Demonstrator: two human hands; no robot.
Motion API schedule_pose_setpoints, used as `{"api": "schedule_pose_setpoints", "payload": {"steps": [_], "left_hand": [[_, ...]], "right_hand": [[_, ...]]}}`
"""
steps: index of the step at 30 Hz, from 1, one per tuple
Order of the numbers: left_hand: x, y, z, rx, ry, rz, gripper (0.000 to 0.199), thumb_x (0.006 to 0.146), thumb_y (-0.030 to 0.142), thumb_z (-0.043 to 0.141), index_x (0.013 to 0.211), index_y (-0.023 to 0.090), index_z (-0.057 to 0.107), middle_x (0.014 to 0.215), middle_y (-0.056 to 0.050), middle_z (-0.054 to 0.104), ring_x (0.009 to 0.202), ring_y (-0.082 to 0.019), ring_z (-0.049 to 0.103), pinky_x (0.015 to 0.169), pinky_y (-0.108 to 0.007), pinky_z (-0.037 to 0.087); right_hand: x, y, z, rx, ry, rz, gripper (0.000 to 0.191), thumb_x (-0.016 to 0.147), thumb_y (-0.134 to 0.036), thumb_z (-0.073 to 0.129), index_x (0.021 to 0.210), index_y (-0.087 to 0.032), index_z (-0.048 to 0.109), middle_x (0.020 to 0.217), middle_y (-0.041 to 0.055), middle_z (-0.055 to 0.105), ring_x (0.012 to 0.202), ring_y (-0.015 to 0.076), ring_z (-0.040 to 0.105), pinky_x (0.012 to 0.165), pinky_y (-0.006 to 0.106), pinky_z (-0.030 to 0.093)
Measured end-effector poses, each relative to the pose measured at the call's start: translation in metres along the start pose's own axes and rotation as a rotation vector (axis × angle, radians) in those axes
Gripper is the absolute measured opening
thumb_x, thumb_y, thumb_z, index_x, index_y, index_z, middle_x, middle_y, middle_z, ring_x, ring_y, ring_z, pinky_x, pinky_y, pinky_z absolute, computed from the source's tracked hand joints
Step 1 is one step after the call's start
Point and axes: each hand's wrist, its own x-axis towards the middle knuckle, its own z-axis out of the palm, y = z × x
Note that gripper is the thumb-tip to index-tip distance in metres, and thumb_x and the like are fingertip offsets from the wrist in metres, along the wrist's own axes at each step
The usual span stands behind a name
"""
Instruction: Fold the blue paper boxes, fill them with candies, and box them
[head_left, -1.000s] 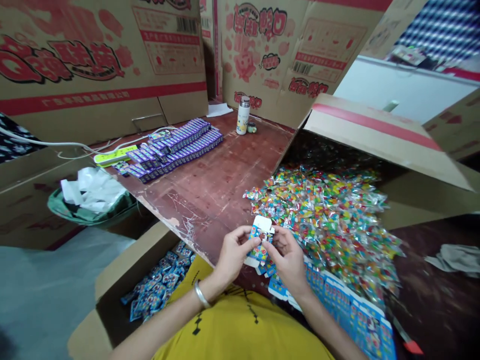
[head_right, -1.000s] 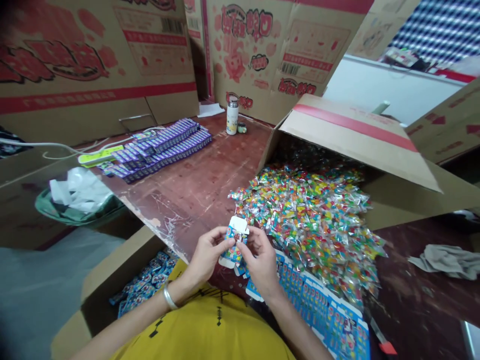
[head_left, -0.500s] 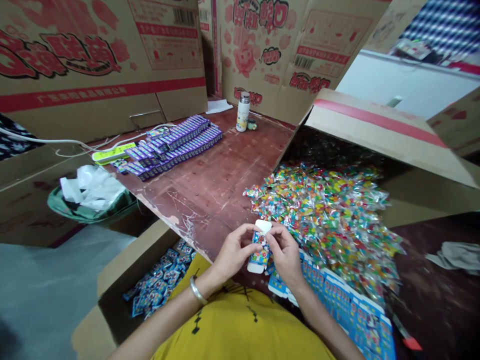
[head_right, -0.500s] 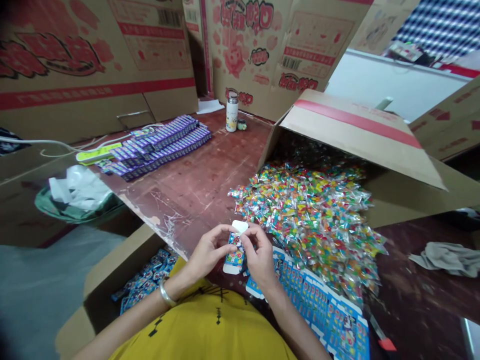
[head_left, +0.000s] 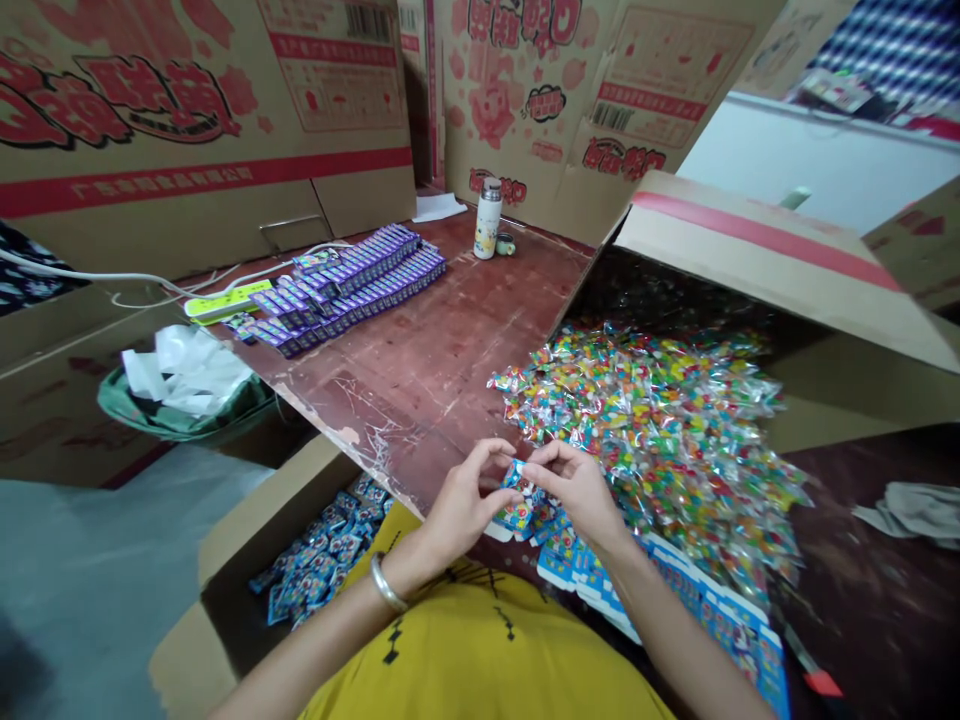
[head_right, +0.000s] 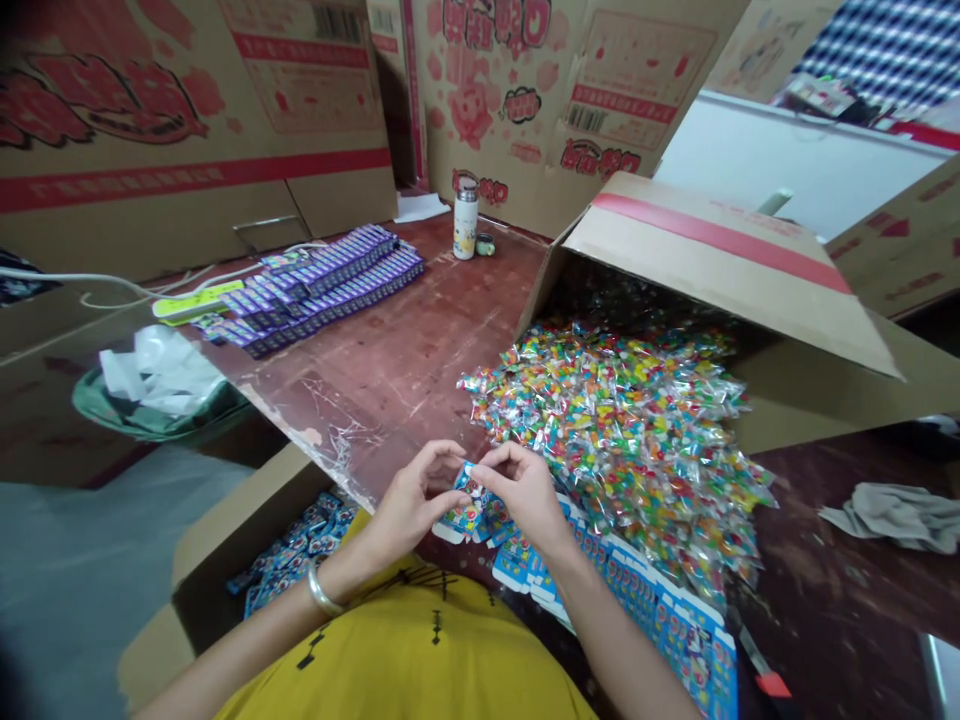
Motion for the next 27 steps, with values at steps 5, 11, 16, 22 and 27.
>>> {"api": "schedule_pose_setpoints", "payload": {"steps": [5, 11, 16, 22, 27], "left_hand": [[-0.001, 0.004, -0.002, 0.03, -0.019, 0.016, 0.048, 0.074, 0.015, 0.069, 0.119, 0.023, 0.053, 0.104, -0.004, 0.061, 0.096, -0.019, 0.06, 0.079, -0.027, 0.052], [-0.002, 0.002, -0.001, 0.004, -0.003, 0.009, 0.04, 0.077, 0.016, 0.065, 0.116, 0.021, 0.06, 0.112, -0.005, 0.065, 0.097, -0.02, 0.061, 0.088, -0.03, 0.048], [-0.005, -0.007, -0.004, -0.013, 0.001, -0.054, 0.025, 0.078, 0.021, 0.065, 0.103, 0.019, 0.063, 0.101, -0.004, 0.067, 0.084, -0.017, 0.063, 0.078, -0.028, 0.05], [-0.002, -0.019, -0.029, 0.022, 0.168, -0.089, 0.026, 0.072, 0.029, 0.072, 0.079, 0.017, 0.051, 0.073, 0.002, 0.06, 0.069, -0.012, 0.059, 0.063, -0.021, 0.047], [-0.003, -0.027, -0.049, -0.079, 0.229, -0.241, 0.048, 0.07, 0.036, 0.072, 0.106, 0.02, 0.045, 0.085, 0.001, 0.058, 0.056, -0.009, 0.057, 0.045, -0.019, 0.046]], "right_hand": [[0.003, 0.0, -0.002, -0.004, 0.0, -0.002, 0.023, 0.075, -0.036, 0.073, 0.067, -0.018, 0.062, 0.067, -0.0003, 0.06, 0.065, 0.0147, 0.054, 0.064, 0.027, 0.044], [-0.012, -0.008, 0.01, -0.251, 0.112, -0.252, 0.026, 0.087, -0.034, 0.06, 0.065, -0.02, 0.061, 0.079, 0.0035, 0.063, 0.076, 0.0187, 0.058, 0.071, 0.031, 0.045], [-0.019, -0.007, 0.005, -0.389, -0.019, -0.303, 0.025, 0.093, -0.032, 0.051, 0.075, -0.022, 0.066, 0.091, 0.0052, 0.065, 0.087, 0.0208, 0.061, 0.078, 0.033, 0.047], [0.033, 0.015, -0.026, -0.843, 0.11, -0.265, 0.022, 0.087, -0.032, 0.057, 0.107, -0.025, 0.063, 0.097, 0.0055, 0.064, 0.076, 0.0213, 0.061, 0.071, 0.034, 0.046], [0.069, 0.04, -0.029, -1.004, 0.159, -0.238, 0.022, 0.08, -0.028, 0.065, 0.101, -0.022, 0.063, 0.103, 0.0101, 0.06, 0.082, 0.0232, 0.061, 0.071, 0.033, 0.045]]}}
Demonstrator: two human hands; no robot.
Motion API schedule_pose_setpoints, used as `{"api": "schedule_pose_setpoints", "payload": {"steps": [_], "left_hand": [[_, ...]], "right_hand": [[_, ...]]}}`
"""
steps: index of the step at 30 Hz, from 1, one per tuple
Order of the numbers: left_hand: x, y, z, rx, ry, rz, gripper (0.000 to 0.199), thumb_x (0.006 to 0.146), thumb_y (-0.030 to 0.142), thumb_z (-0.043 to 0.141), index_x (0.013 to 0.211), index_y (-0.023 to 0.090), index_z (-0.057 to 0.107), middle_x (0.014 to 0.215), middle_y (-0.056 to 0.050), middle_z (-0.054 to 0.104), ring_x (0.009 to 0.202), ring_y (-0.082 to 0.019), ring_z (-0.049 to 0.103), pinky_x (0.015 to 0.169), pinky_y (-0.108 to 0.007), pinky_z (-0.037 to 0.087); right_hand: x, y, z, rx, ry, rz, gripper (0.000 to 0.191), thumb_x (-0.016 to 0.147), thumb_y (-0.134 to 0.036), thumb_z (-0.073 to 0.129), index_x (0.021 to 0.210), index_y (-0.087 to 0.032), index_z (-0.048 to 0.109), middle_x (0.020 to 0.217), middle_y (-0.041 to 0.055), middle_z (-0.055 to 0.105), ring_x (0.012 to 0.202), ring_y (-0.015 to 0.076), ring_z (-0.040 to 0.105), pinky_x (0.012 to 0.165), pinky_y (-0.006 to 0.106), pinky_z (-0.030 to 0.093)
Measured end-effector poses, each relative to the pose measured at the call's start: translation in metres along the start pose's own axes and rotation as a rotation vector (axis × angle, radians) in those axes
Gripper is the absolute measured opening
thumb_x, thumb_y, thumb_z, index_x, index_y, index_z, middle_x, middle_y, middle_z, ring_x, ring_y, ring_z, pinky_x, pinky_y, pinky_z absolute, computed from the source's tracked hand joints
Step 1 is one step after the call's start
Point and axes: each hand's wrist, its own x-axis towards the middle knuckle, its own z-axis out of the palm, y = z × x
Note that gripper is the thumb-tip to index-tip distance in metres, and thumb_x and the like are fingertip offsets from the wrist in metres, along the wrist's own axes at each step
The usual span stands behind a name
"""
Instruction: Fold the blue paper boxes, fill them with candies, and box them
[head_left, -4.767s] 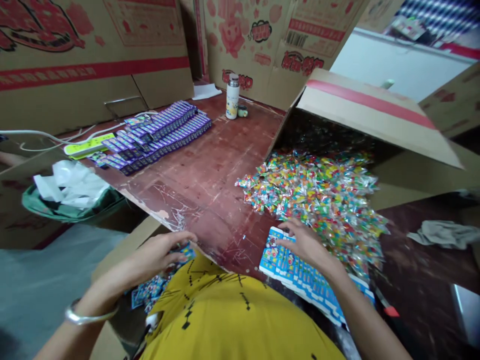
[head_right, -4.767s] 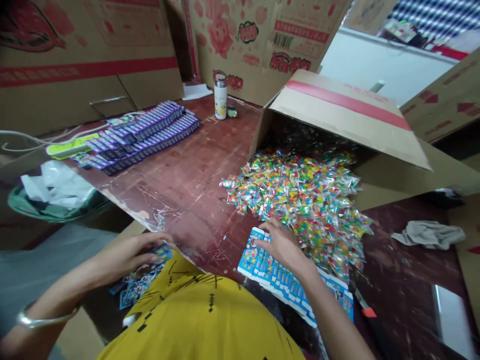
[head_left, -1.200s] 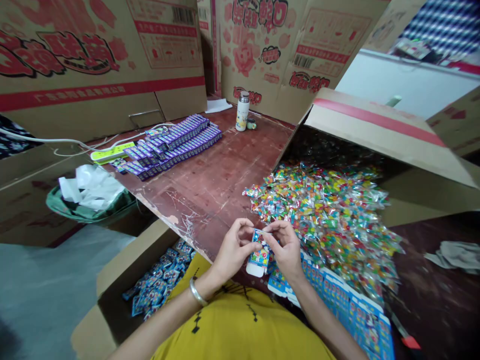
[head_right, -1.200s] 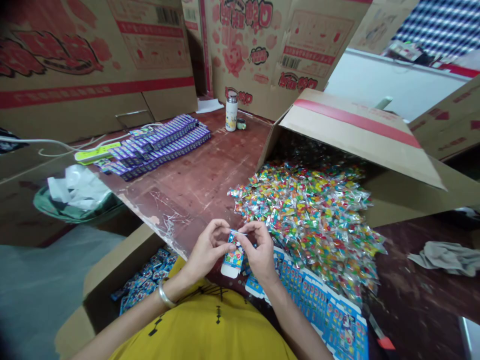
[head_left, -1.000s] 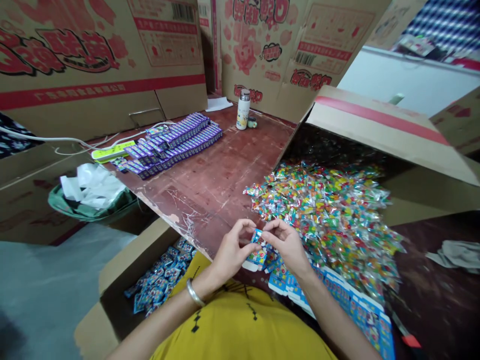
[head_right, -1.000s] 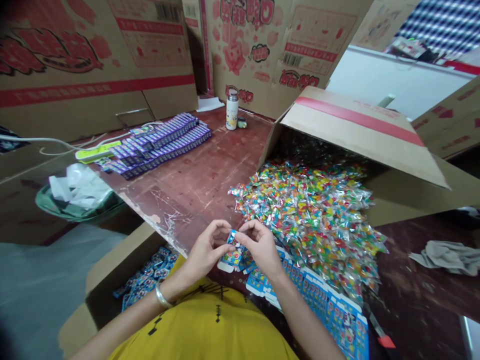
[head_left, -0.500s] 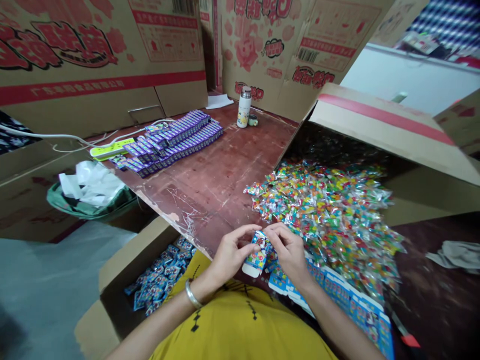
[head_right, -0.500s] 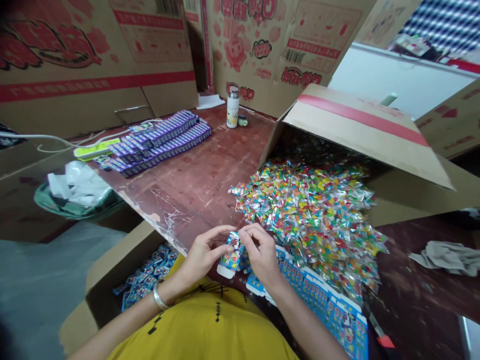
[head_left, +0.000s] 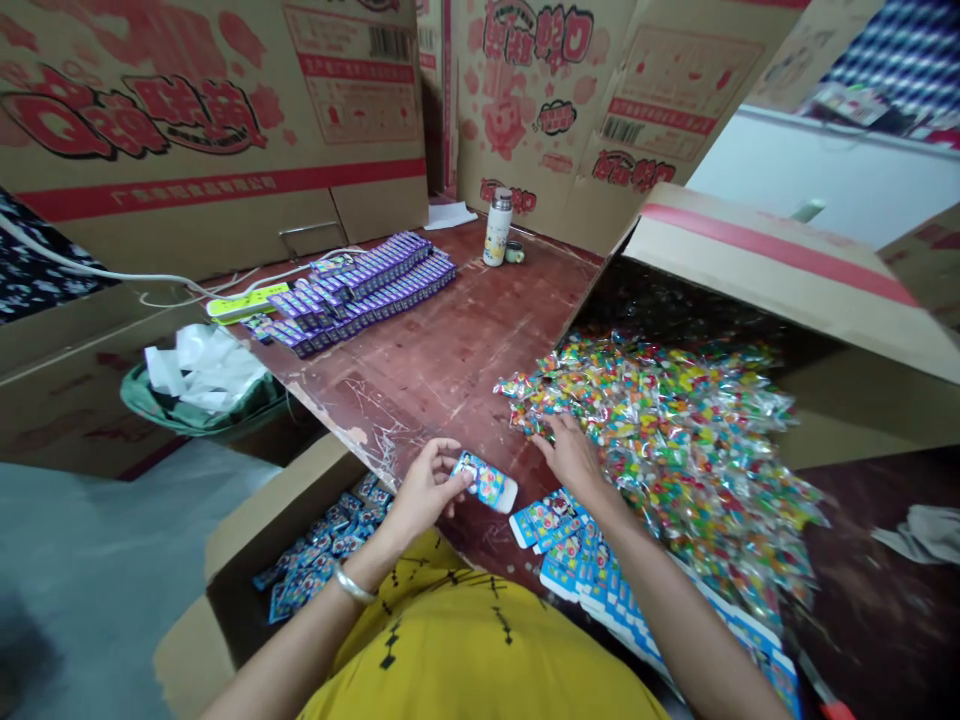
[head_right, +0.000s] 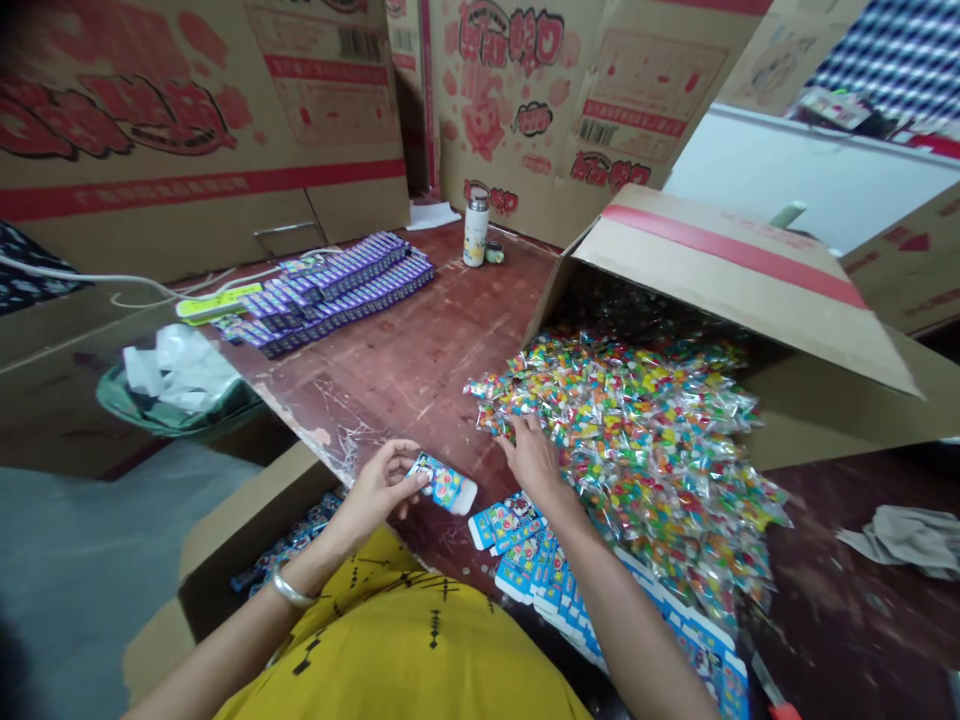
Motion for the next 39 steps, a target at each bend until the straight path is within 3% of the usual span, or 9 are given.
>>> {"api": "schedule_pose_setpoints", "payload": {"steps": [3, 7, 13, 20, 26, 29, 32, 36, 39], "left_hand": [[0.0, -0.003, -0.006, -0.088, -0.049, -0.081, 0.063, 0.071, 0.036, 0.071, 0.123, 0.022, 0.039, 0.098, -0.004, 0.059, 0.061, -0.012, 0.064, 0.053, -0.028, 0.055], [0.0, -0.006, -0.007, -0.044, -0.103, -0.092, 0.049, 0.073, 0.036, 0.069, 0.115, 0.017, 0.051, 0.093, -0.004, 0.062, 0.073, -0.017, 0.066, 0.063, -0.03, 0.056], [0.001, -0.009, 0.012, 0.15, -0.22, 0.048, 0.031, 0.078, 0.034, 0.064, 0.103, 0.015, 0.063, 0.093, -0.004, 0.066, 0.082, -0.019, 0.061, 0.07, -0.028, 0.051], [-0.001, -0.001, 0.032, 0.139, -0.237, 0.196, 0.03, 0.079, 0.023, 0.062, 0.108, 0.018, 0.063, 0.106, -0.006, 0.068, 0.098, -0.022, 0.061, 0.09, -0.033, 0.045], [-0.005, 0.0, 0.041, 0.107, -0.225, 0.199, 0.026, 0.081, 0.024, 0.062, 0.106, 0.019, 0.062, 0.103, -0.005, 0.067, 0.094, -0.02, 0.061, 0.086, -0.031, 0.046], [-0.007, 0.0, 0.048, -0.008, -0.185, 0.174, 0.042, 0.079, 0.021, 0.064, 0.12, 0.021, 0.053, 0.1, -0.004, 0.065, 0.089, -0.018, 0.061, 0.08, -0.029, 0.049], [-0.008, 0.006, 0.054, -0.108, -0.146, 0.19, 0.064, 0.078, 0.018, 0.065, 0.135, 0.027, 0.038, 0.105, -0.004, 0.062, 0.087, -0.016, 0.061, 0.075, -0.028, 0.051], [-0.009, 0.012, 0.056, -0.117, -0.224, 0.224, 0.052, 0.079, 0.018, 0.064, 0.127, 0.024, 0.046, 0.113, -0.006, 0.059, 0.095, -0.019, 0.059, 0.076, -0.027, 0.05], [-0.008, 0.012, 0.054, -0.089, -0.259, 0.211, 0.042, 0.079, 0.018, 0.064, 0.117, 0.021, 0.049, 0.1, -0.003, 0.06, 0.088, -0.016, 0.058, 0.072, -0.025, 0.048]], "right_hand": [[0.002, 0.005, 0.006, 0.048, -0.001, -0.004, 0.014, 0.074, -0.025, 0.069, 0.085, -0.021, 0.062, 0.097, 0.0085, 0.059, 0.077, 0.0219, 0.061, 0.07, 0.034, 0.047], [-0.006, 0.01, -0.006, 0.172, -0.02, 0.038, 0.02, 0.076, -0.038, 0.068, 0.08, -0.021, 0.057, 0.074, 0.0005, 0.06, 0.06, 0.0172, 0.059, 0.059, 0.031, 0.05], [-0.022, -0.02, -0.042, 0.863, -0.048, 0.216, 0.036, 0.073, -0.048, 0.072, 0.088, -0.019, 0.058, 0.073, 0.0025, 0.066, 0.066, 0.019, 0.067, 0.059, 0.031, 0.056], [-0.029, -0.055, -0.046, 0.667, -0.085, 0.104, 0.021, 0.079, -0.041, 0.069, 0.081, -0.02, 0.064, 0.063, 0.0, 0.063, 0.057, 0.0162, 0.059, 0.053, 0.028, 0.048], [-0.031, -0.064, -0.037, 0.38, 0.055, -0.114, 0.02, 0.086, -0.034, 0.062, 0.071, -0.021, 0.068, 0.096, 0.0069, 0.062, 0.082, 0.0203, 0.06, 0.072, 0.033, 0.048], [-0.037, -0.063, -0.036, 0.433, 0.059, -0.125, 0.024, 0.091, -0.032, 0.053, 0.078, -0.022, 0.07, 0.11, 0.0082, 0.061, 0.102, 0.0237, 0.058, 0.089, 0.037, 0.045], [-0.046, -0.057, -0.031, 0.638, 0.027, -0.004, 0.018, 0.089, -0.034, 0.058, 0.099, -0.023, 0.067, 0.11, 0.0079, 0.063, 0.099, 0.0234, 0.062, 0.082, 0.035, 0.05], [-0.06, -0.048, -0.018, 0.836, -0.021, 0.131, 0.023, 0.085, -0.036, 0.063, 0.103, -0.021, 0.064, 0.089, 0.0049, 0.069, 0.079, 0.0207, 0.065, 0.069, 0.031, 0.052], [-0.064, -0.048, -0.014, 0.791, 0.031, 0.087, 0.016, 0.086, -0.033, 0.061, 0.091, -0.02, 0.068, 0.084, 0.0039, 0.068, 0.076, 0.0193, 0.063, 0.069, 0.03, 0.049]]}}
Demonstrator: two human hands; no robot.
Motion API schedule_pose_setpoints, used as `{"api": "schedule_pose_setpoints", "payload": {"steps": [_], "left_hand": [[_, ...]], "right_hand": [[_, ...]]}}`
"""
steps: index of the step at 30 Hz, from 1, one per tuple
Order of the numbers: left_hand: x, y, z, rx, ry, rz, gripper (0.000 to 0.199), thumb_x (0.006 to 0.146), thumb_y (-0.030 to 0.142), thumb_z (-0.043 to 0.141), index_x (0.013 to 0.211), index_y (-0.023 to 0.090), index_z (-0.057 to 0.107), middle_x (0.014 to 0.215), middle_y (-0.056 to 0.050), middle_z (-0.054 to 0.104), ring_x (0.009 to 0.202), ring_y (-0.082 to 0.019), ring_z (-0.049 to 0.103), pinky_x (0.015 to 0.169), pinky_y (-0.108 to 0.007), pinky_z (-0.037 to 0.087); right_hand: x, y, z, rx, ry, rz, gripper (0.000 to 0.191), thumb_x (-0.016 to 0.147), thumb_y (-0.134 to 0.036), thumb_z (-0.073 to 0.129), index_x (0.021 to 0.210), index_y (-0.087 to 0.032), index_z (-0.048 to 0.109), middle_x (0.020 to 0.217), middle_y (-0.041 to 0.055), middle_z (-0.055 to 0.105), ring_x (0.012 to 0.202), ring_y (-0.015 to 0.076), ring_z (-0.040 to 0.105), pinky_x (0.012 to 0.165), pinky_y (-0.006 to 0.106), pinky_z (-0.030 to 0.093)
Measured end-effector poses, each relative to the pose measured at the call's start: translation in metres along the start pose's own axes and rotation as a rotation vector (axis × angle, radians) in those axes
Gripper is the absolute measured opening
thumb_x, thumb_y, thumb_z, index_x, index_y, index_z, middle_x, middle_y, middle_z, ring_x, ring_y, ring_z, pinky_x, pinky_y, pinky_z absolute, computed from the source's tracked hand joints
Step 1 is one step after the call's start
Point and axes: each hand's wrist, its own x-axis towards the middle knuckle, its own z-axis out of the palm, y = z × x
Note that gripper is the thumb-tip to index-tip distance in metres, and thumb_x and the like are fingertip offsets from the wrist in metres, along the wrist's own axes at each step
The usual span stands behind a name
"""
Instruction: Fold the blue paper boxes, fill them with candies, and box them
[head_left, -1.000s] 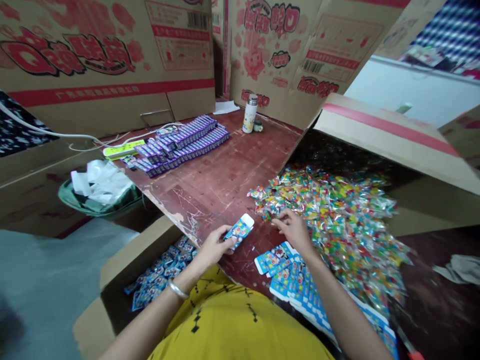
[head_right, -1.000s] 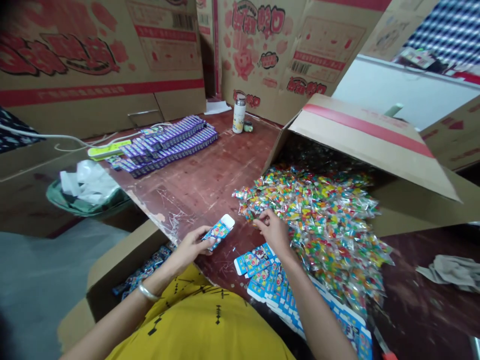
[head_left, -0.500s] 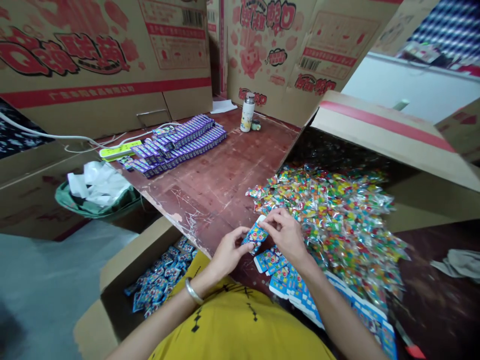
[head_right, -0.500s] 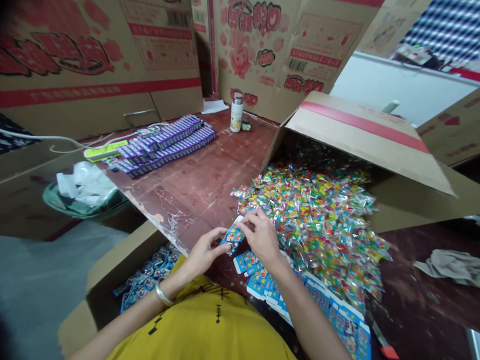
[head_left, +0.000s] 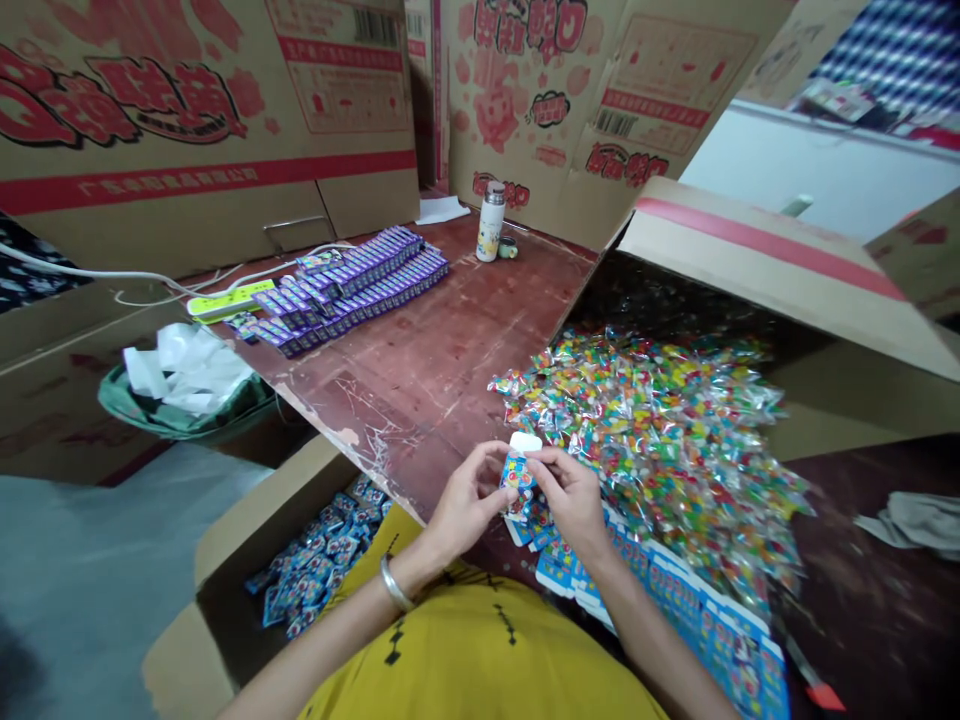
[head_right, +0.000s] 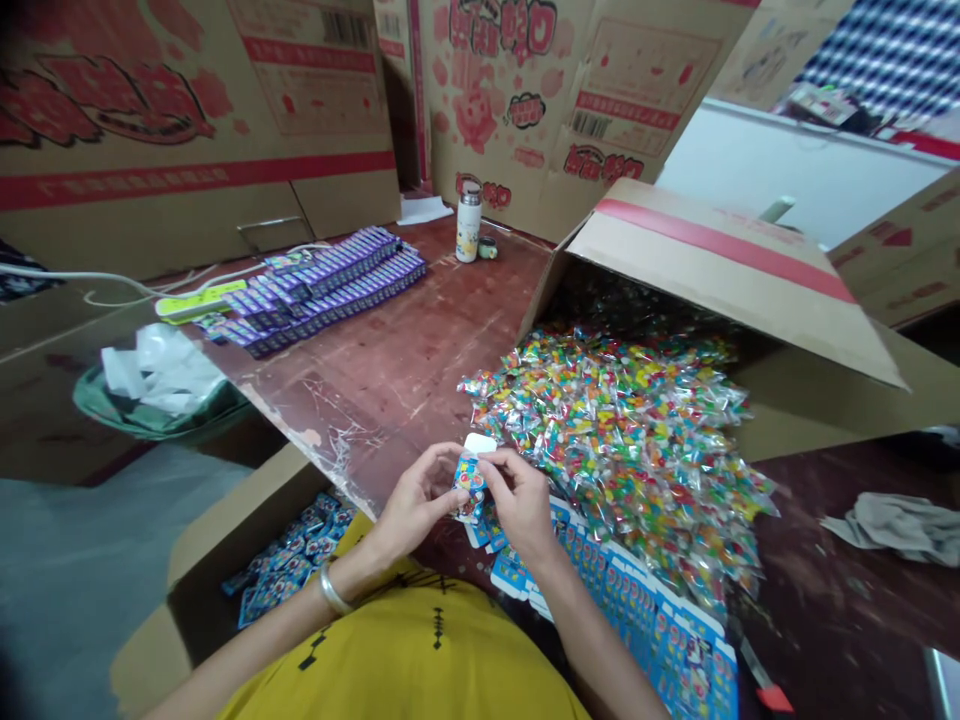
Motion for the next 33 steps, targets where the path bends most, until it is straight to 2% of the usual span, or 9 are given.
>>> {"api": "schedule_pose_setpoints", "payload": {"steps": [4, 6, 9, 14, 17, 23, 27, 30, 33], "left_hand": [[0.001, -0.001, -0.001, -0.024, -0.061, 0.017, 0.031, 0.078, 0.018, 0.067, 0.103, 0.02, 0.048, 0.089, 0.001, 0.057, 0.081, -0.013, 0.054, 0.071, -0.023, 0.044], [0.001, -0.002, -0.001, -0.043, -0.041, 0.027, 0.032, 0.078, 0.02, 0.067, 0.103, 0.021, 0.046, 0.09, 0.001, 0.056, 0.081, -0.012, 0.054, 0.07, -0.022, 0.044], [0.001, -0.004, 0.0, -0.066, 0.031, 0.011, 0.045, 0.078, 0.022, 0.068, 0.113, 0.024, 0.041, 0.093, 0.0, 0.056, 0.081, -0.012, 0.055, 0.067, -0.021, 0.044], [-0.002, -0.005, -0.002, -0.004, 0.08, -0.016, 0.052, 0.076, 0.02, 0.069, 0.119, 0.026, 0.04, 0.094, 0.001, 0.053, 0.079, -0.012, 0.056, 0.063, -0.02, 0.046], [-0.005, -0.003, -0.004, 0.089, 0.092, 0.019, 0.052, 0.077, 0.016, 0.066, 0.123, 0.026, 0.043, 0.098, -0.001, 0.052, 0.086, -0.014, 0.057, 0.07, -0.023, 0.049], [-0.008, 0.005, -0.009, 0.169, 0.003, 0.005, 0.059, 0.08, 0.016, 0.063, 0.133, 0.028, 0.041, 0.103, -0.004, 0.056, 0.084, -0.016, 0.059, 0.072, -0.028, 0.051], [-0.01, 0.008, -0.012, 0.16, -0.044, 0.014, 0.056, 0.08, 0.017, 0.063, 0.133, 0.026, 0.045, 0.103, -0.004, 0.06, 0.09, -0.018, 0.058, 0.077, -0.029, 0.05], [-0.01, 0.005, -0.012, 0.121, -0.037, 0.026, 0.046, 0.08, 0.019, 0.063, 0.125, 0.023, 0.051, 0.105, -0.005, 0.061, 0.096, -0.019, 0.057, 0.083, -0.03, 0.047], [-0.008, 0.002, -0.009, 0.11, -0.029, 0.021, 0.034, 0.081, 0.02, 0.062, 0.114, 0.02, 0.054, 0.1, -0.004, 0.062, 0.093, -0.018, 0.057, 0.084, -0.029, 0.046]], "right_hand": [[-0.001, -0.007, 0.004, -0.044, 0.022, -0.106, 0.013, 0.086, -0.029, 0.061, 0.078, -0.02, 0.067, 0.097, 0.0063, 0.065, 0.09, 0.0211, 0.062, 0.08, 0.032, 0.048], [0.0, -0.01, 0.007, 0.041, 0.057, -0.094, 0.007, 0.085, -0.028, 0.062, 0.086, -0.021, 0.064, 0.101, 0.0063, 0.064, 0.094, 0.0214, 0.062, 0.083, 0.033, 0.049], [0.002, -0.012, 0.011, 0.182, 0.085, -0.039, 0.017, 0.084, -0.027, 0.064, 0.099, -0.024, 0.057, 0.092, 0.0031, 0.065, 0.088, 0.0192, 0.063, 0.08, 0.032, 0.05], [0.011, -0.014, 0.007, 0.183, -0.049, 0.016, 0.015, 0.082, -0.03, 0.068, 0.076, -0.02, 0.059, 0.081, 0.0013, 0.063, 0.077, 0.0156, 0.06, 0.072, 0.027, 0.048], [0.017, -0.016, 0.001, 0.185, -0.117, 0.131, 0.019, 0.075, -0.031, 0.075, 0.081, -0.019, 0.062, 0.079, 0.0007, 0.063, 0.072, 0.0152, 0.059, 0.065, 0.025, 0.047], [0.026, -0.02, -0.008, 0.164, -0.205, 0.169, 0.021, 0.079, -0.033, 0.07, 0.069, -0.016, 0.062, 0.071, 0.001, 0.063, 0.067, 0.0143, 0.057, 0.064, 0.026, 0.044], [0.022, -0.024, -0.007, 0.028, -0.157, 0.073, 0.022, 0.083, -0.033, 0.066, 0.068, -0.017, 0.062, 0.07, 0.0013, 0.062, 0.067, 0.0155, 0.056, 0.064, 0.028, 0.044], [0.012, -0.029, -0.002, -0.091, -0.108, -0.087, 0.024, 0.088, -0.031, 0.059, 0.069, -0.018, 0.062, 0.078, 0.0034, 0.063, 0.075, 0.0177, 0.059, 0.07, 0.03, 0.045], [0.003, -0.031, 0.0, -0.137, -0.12, -0.157, 0.025, 0.093, -0.03, 0.051, 0.076, -0.019, 0.066, 0.088, 0.0056, 0.065, 0.086, 0.0195, 0.06, 0.079, 0.033, 0.046]]}}
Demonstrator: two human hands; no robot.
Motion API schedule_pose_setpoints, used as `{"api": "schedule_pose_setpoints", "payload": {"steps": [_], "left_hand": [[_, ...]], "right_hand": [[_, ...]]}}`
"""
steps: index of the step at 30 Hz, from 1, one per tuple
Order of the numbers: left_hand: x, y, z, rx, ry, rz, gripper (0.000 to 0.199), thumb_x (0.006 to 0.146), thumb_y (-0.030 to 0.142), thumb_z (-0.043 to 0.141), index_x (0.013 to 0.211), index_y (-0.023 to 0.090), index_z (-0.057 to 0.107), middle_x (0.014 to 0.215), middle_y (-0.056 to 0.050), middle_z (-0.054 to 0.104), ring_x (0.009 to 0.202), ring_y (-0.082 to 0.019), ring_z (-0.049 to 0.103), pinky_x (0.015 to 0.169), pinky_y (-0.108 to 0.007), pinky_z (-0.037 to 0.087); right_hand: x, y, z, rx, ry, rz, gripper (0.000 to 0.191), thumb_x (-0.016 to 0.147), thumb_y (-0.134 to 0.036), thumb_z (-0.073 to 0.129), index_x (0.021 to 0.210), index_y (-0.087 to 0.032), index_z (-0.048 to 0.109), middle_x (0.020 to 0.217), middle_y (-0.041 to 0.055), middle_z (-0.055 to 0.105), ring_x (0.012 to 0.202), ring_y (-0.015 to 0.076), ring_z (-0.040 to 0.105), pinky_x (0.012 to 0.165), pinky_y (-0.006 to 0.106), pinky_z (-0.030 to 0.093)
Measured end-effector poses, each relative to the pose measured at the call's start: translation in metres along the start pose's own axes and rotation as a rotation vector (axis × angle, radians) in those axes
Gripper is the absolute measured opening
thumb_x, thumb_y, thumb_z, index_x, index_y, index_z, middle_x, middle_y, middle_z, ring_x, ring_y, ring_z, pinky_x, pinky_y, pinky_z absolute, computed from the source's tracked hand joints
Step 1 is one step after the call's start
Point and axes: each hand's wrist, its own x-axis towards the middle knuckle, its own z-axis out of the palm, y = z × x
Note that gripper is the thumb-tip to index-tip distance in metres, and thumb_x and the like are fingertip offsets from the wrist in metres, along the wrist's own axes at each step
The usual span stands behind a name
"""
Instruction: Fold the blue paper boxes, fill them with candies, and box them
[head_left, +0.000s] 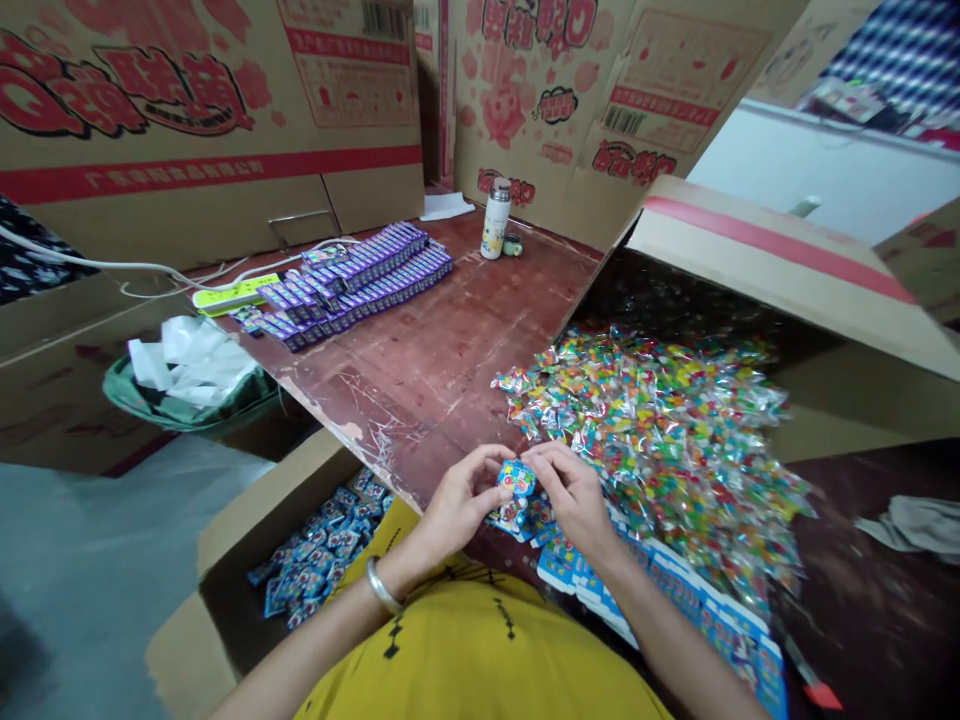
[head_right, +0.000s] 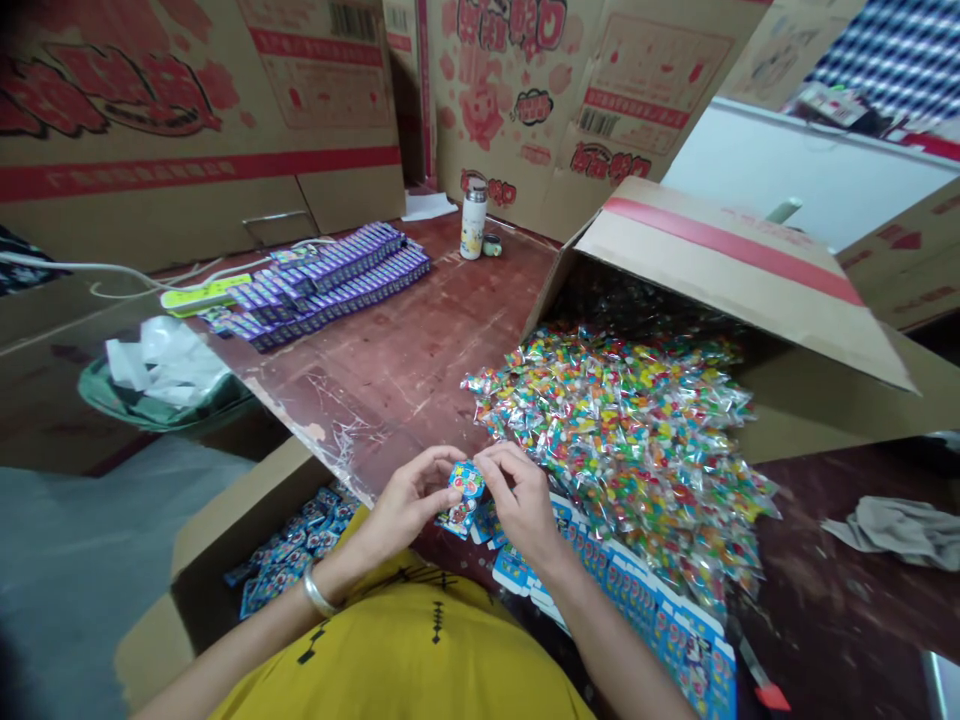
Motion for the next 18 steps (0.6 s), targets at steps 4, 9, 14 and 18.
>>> {"api": "schedule_pose_setpoints", "payload": {"steps": [4, 9, 14, 18], "left_hand": [[-0.003, 0.011, -0.017, 0.079, -0.044, -0.045, 0.031, 0.082, 0.022, 0.06, 0.112, 0.02, 0.052, 0.095, -0.003, 0.062, 0.086, -0.016, 0.058, 0.078, -0.027, 0.047], [-0.028, 0.042, -0.099, 0.587, -0.188, -0.226, 0.028, 0.084, 0.027, 0.054, 0.112, 0.024, 0.059, 0.099, -0.003, 0.066, 0.087, -0.019, 0.062, 0.079, -0.029, 0.047], [-0.045, 0.047, -0.137, 0.977, -0.146, -0.323, 0.044, 0.078, 0.025, 0.059, 0.122, 0.03, 0.06, 0.114, -0.002, 0.068, 0.104, -0.025, 0.062, 0.09, -0.033, 0.045], [-0.03, 0.03, -0.092, 0.882, -0.132, -0.173, 0.036, 0.085, 0.031, 0.055, 0.12, 0.025, 0.059, 0.121, -0.005, 0.064, 0.106, -0.023, 0.061, 0.095, -0.034, 0.044]], "right_hand": [[-0.004, 0.008, -0.017, 0.034, -0.088, 0.101, 0.024, 0.094, -0.034, 0.047, 0.101, -0.022, 0.066, 0.105, 0.007, 0.064, 0.093, 0.0205, 0.062, 0.076, 0.032, 0.049], [-0.015, 0.043, -0.065, -0.316, -0.049, 0.266, 0.025, 0.088, -0.042, 0.055, 0.102, -0.022, 0.062, 0.084, 0.0038, 0.064, 0.076, 0.0195, 0.062, 0.064, 0.029, 0.047], [-0.036, 0.064, -0.065, -0.824, -0.214, 0.33, 0.044, 0.066, -0.046, 0.077, 0.102, -0.025, 0.063, 0.103, 0.0063, 0.062, 0.076, 0.0214, 0.062, 0.06, 0.029, 0.04], [-0.036, 0.065, -0.051, -0.891, -0.112, 0.392, 0.043, 0.064, -0.047, 0.077, 0.094, -0.022, 0.061, 0.102, 0.0079, 0.061, 0.079, 0.0239, 0.062, 0.059, 0.029, 0.038]]}}
